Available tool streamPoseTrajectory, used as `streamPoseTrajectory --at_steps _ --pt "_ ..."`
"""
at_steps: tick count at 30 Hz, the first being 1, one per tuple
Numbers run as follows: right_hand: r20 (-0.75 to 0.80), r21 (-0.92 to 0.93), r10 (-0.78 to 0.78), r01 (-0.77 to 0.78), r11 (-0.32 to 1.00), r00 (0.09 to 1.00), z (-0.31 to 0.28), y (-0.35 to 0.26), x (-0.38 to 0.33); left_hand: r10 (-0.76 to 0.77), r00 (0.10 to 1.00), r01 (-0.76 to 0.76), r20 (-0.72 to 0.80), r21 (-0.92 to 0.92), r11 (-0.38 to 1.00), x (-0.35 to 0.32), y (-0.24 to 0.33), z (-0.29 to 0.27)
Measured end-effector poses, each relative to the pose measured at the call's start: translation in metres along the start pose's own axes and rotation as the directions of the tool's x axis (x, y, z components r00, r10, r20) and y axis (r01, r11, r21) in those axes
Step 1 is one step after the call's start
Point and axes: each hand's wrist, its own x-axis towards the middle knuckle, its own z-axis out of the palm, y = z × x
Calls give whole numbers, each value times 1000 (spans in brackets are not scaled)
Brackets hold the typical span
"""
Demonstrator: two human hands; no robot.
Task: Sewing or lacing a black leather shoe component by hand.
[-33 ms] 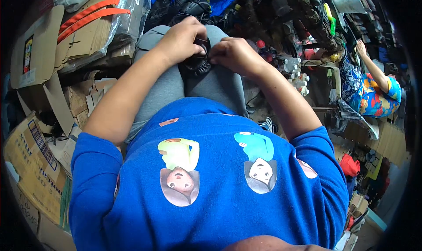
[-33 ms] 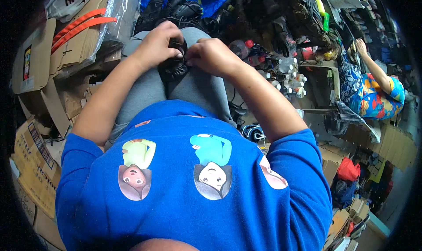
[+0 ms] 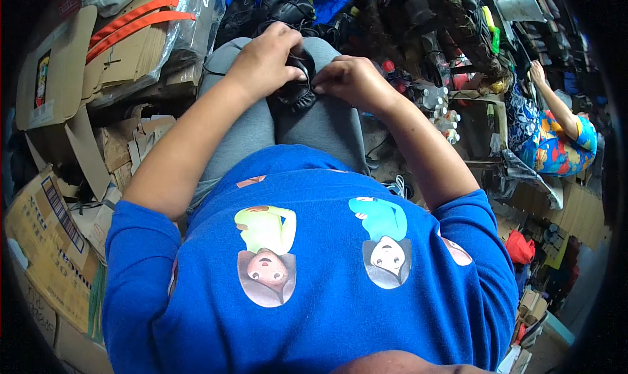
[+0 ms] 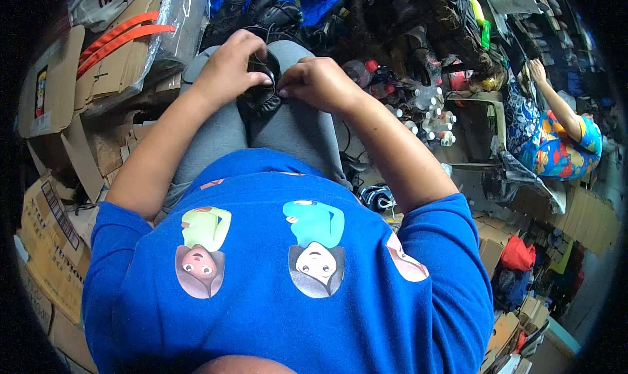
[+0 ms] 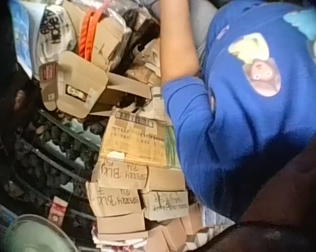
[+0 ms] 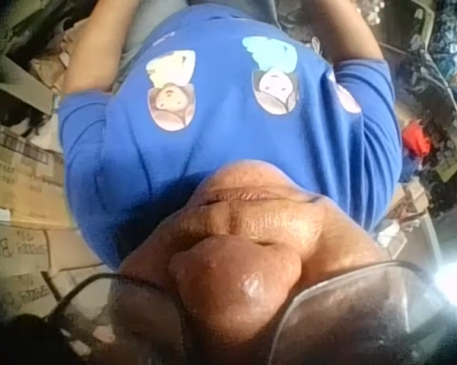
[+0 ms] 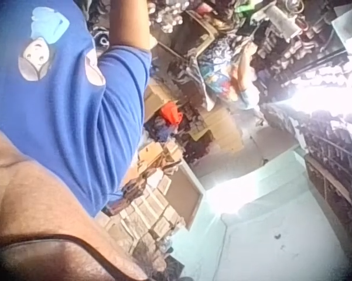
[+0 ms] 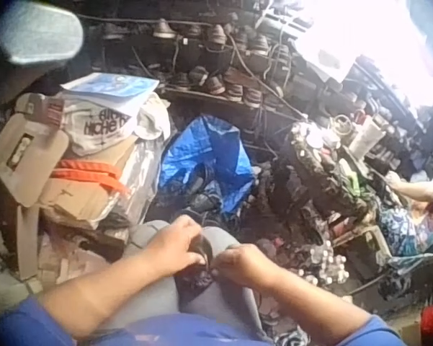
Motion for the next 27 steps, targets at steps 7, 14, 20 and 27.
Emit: streamPoseTrajectory --at_steps 7,14,20,27 --pt "-164 963 -6 161 216 986 -34 80 -77 -120 953 131 277 -22 991 -62 14 -51" --pt "-195 665 383 -165 728 903 -76 101 -134 -207 941 81 -266 -416 906 -58 -28 -67" --pt "-90 -234 516 -522 820 852 -9 83 -96 -125 991 34 53 -988 -150 -34 18 -25" --pt "-276 -279 360 -433 857 891 15 107 -121 -460 885 86 76 -996 -1 -50 -18 -57"
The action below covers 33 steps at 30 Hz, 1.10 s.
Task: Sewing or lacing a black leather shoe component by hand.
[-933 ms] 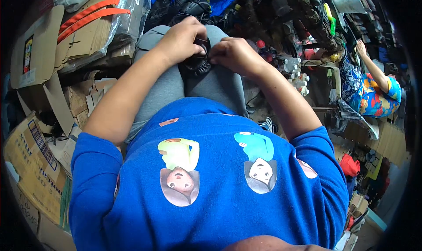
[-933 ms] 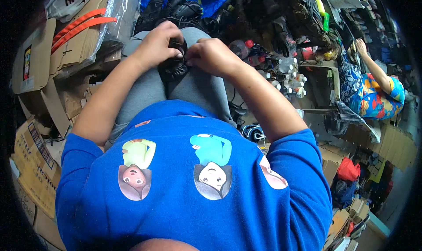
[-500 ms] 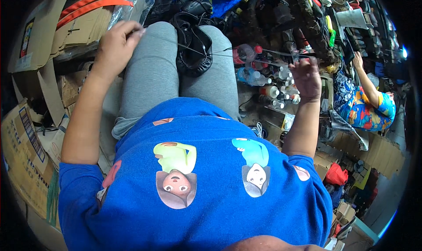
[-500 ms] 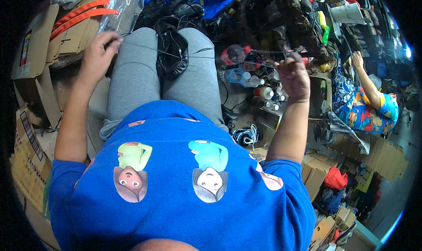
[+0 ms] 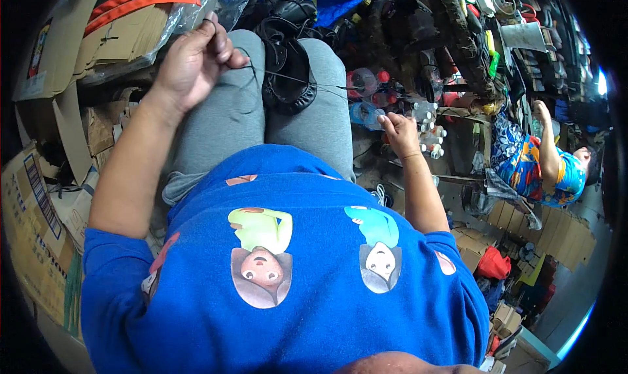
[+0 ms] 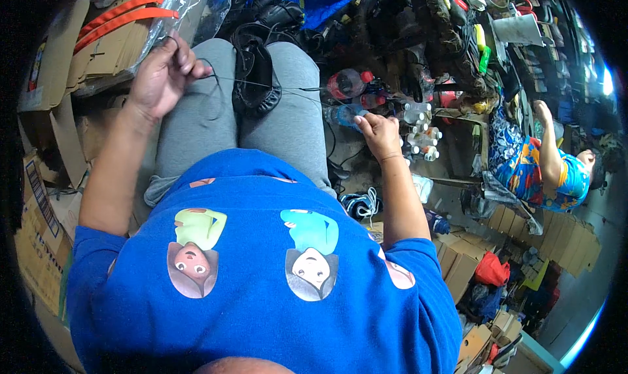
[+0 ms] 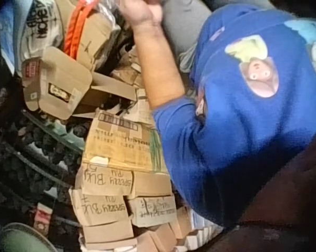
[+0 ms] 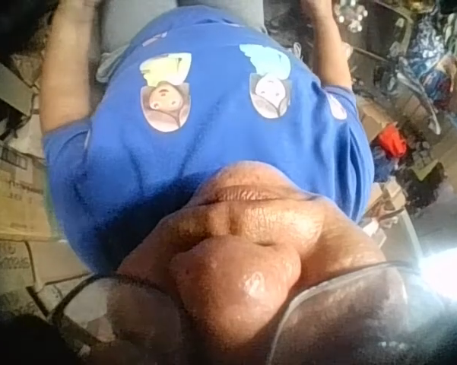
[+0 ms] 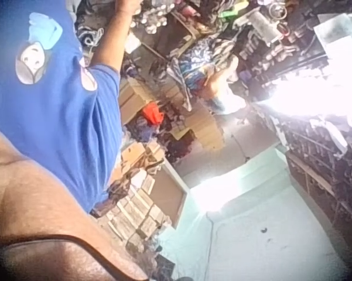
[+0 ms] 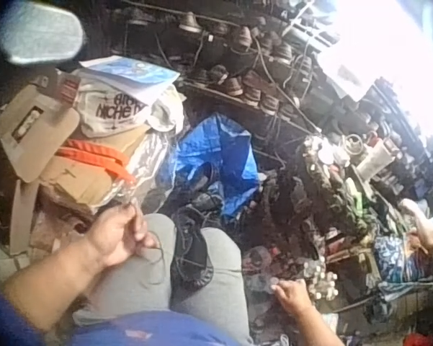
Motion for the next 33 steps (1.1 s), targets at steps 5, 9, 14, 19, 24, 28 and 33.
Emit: streamPoseTrajectory --at_steps 5,9,14,19,24,28,33 --pt "277 886 288 -359 292 917 0 29 -18 -235 960 225 -156 925 306 -28 80 -47" --pt "104 847 564 -370 381 819 -36 8 9 193 976 -43 -105 770 636 -51 78 -77" --pt "-287 320 -273 361 876 918 -80 -70 78 184 926 -334 329 942 -1 11 52 -27" --pt "156 -2 -651 659 752 743 -66 -167 115 -121 987 40 -102 902 -429 100 -2 23" --pt "150 64 -503 500 864 851 -51 -160 103 84 986 166 -143 875 -456 101 -19 11" --pt "55 174 -357 343 923 933 -51 -160 79 -58 992 96 -110 973 -212 94 -2 -23" --pt "-58 139 -232 238 961 971 -35 -171 71 491 870 -198 -41 884 424 64 -9 -67"
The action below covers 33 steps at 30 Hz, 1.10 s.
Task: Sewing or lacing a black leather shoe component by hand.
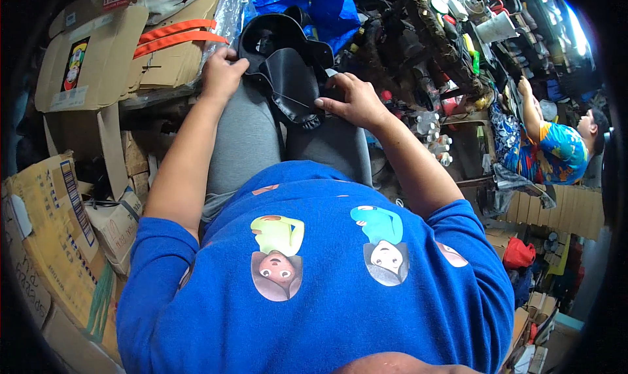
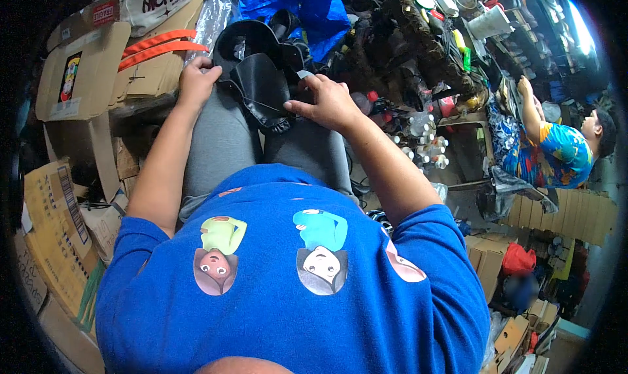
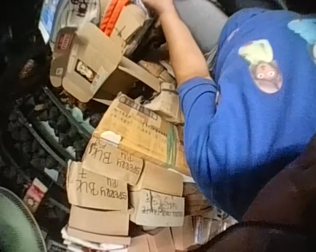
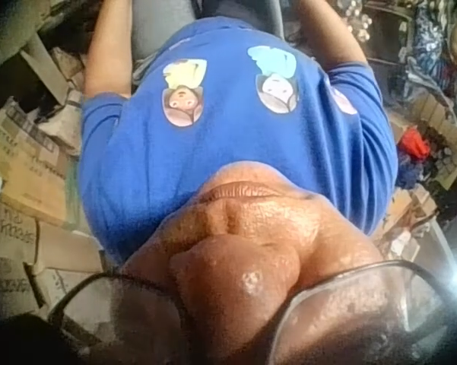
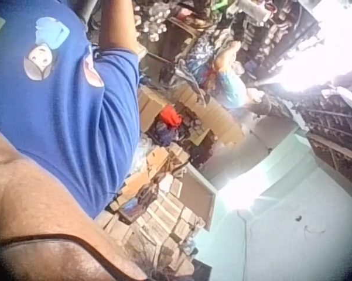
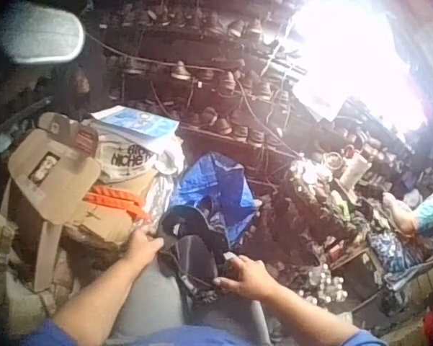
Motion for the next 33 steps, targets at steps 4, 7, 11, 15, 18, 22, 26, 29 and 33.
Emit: streamPoseTrajectory --at_steps 4,7,11,15,18,22,26,29,33 --pt "247 102 149 -178 979 957 2 -25 13 174 969 -140 -173 192 971 -9 -3 -12" --pt "330 95 159 -200 975 930 9 -28 22 160 967 -110 -199 242 964 -15 6 -19" --pt "419 191 206 -308 932 884 9 -23 19 292 942 -213 -163 378 901 -11 16 -25" --pt "394 391 231 -390 834 890 -6 -24 15 284 959 -254 25 529 810 16 24 -16" --pt "339 536 215 -376 756 916 10 2 15 62 969 -206 238 645 736 38 35 10" --pt "394 572 224 -429 699 891 17 27 27 23 937 -277 348 703 655 51 46 29" --pt "485 564 198 -478 673 852 8 31 31 234 849 -451 474 420 788 50 33 33" --pt "522 528 218 -513 677 825 10 28 28 -108 657 207 746 -42 977 61 39 31" --pt "484 597 161 -459 658 860 20 29 15 -27 535 23 844 17 1000 52 48 19"
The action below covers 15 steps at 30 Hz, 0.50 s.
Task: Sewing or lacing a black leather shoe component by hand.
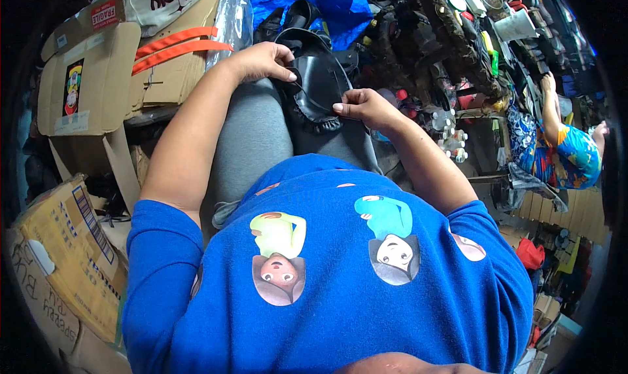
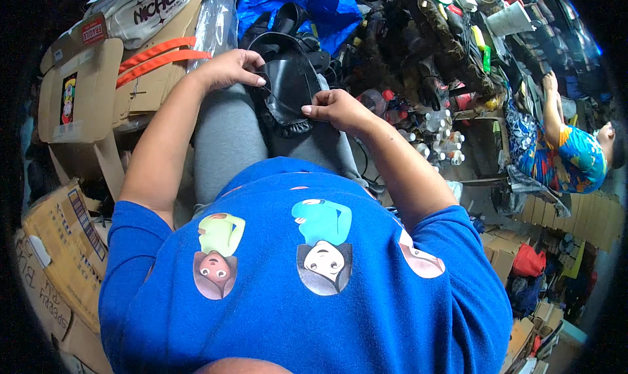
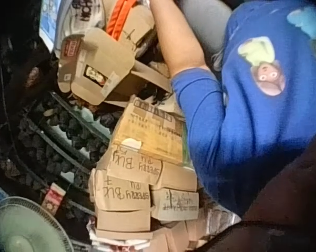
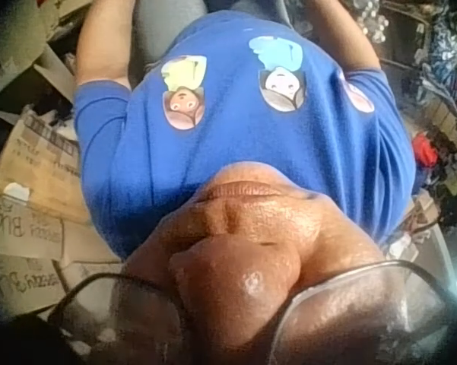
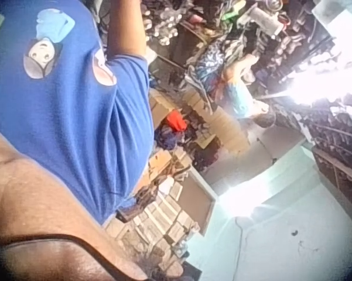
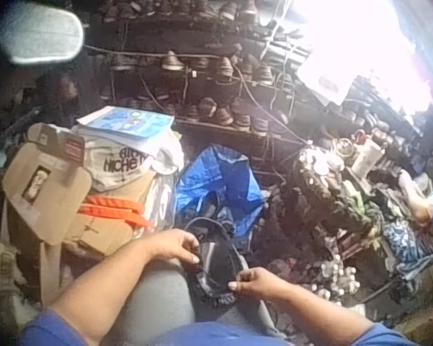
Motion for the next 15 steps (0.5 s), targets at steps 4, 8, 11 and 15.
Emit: streamPoseTrajectory --at_steps 4,8,11,15 --pt "-87 -18 -75 74 997 993 4 2 -10 -230 973 229 -14 163 960 4 17 4" --pt "-192 -470 -334 212 857 923 9 -1 -12 -236 961 270 -144 311 911 3 30 14" --pt "-209 -499 -318 179 848 925 9 0 -18 -252 925 375 -285 575 727 9 28 28" --pt "-234 -495 -364 212 842 902 7 13 -14 -203 877 473 -434 712 520 12 48 68"
